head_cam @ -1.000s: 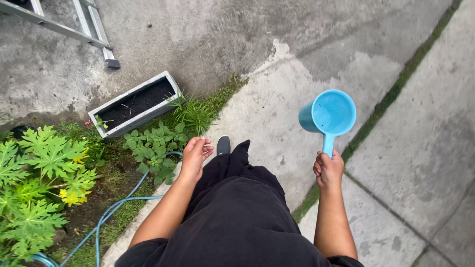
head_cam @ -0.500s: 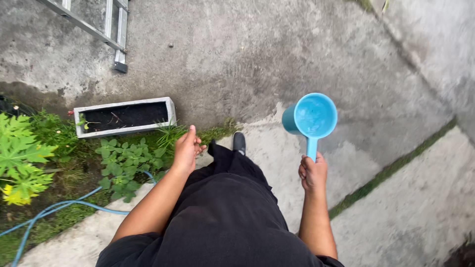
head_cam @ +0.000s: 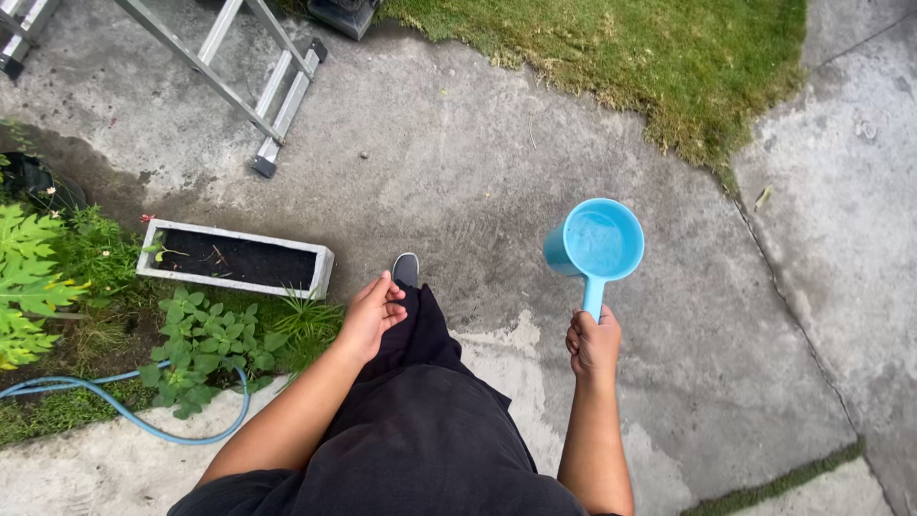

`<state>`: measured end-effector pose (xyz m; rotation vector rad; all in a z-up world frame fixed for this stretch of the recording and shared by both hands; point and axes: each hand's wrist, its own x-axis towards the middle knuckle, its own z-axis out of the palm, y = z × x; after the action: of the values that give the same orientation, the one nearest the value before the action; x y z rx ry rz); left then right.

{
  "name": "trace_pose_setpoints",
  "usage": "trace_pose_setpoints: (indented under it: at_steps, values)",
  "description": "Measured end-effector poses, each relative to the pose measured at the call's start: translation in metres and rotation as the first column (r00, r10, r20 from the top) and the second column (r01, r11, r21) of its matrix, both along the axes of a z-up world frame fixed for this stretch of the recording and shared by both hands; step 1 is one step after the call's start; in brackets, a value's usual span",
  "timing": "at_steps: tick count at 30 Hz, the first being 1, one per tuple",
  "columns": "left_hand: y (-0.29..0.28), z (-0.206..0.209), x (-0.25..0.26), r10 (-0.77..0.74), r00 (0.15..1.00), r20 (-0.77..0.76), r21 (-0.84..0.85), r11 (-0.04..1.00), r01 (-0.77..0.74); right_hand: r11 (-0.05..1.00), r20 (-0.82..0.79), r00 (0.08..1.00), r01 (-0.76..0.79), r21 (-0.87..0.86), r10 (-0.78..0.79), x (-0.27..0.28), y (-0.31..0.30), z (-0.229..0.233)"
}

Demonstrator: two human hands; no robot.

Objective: The person fills a plastic scoop with water from a bucket and pours it onto several plants in pots and on the ground in an outdoor garden area.

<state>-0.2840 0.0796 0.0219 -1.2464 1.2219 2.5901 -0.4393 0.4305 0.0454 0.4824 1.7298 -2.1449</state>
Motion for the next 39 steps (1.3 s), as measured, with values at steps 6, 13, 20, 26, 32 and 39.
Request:
trace_pose_setpoints:
  at_steps: [6,13,20,26,32,39]
  values:
    - [-0.063,-0.053,-0.084,0.127,0.985,0.118,0.06,0.989,-0.134,0.999,-0.032,0.999,-0.029,0.022,0.03,-0.111,-0.054,-0.007]
    - [-0.13,-0.046,-0.232,0.189,0.982,0.009,0.125,0.974,-0.188,0.992,0.032,0.996,-0.088,0.086,0.086,-0.241,-0.123,0.004]
    - [-0.177,-0.032,-0.346,0.148,0.989,0.02,0.113,0.982,-0.15,0.994,0.021,0.994,-0.108,0.018,0.107,-0.355,-0.182,0.015]
    - [-0.2,-0.052,-0.433,0.183,0.981,0.061,0.132,0.973,-0.189,0.982,0.007,0.984,-0.176,0.062,0.176,-0.474,-0.218,-0.003]
    - [-0.223,-0.083,-0.53,0.346,0.927,0.145,0.09,0.928,-0.361,0.94,0.012,0.948,-0.318,0.12,0.319,-0.616,-0.255,-0.045]
    - [-0.213,-0.042,-0.666,0.45,0.892,0.05,-0.05,0.893,-0.447,0.877,0.078,0.882,-0.471,0.094,0.465,-0.778,-0.319,-0.055]
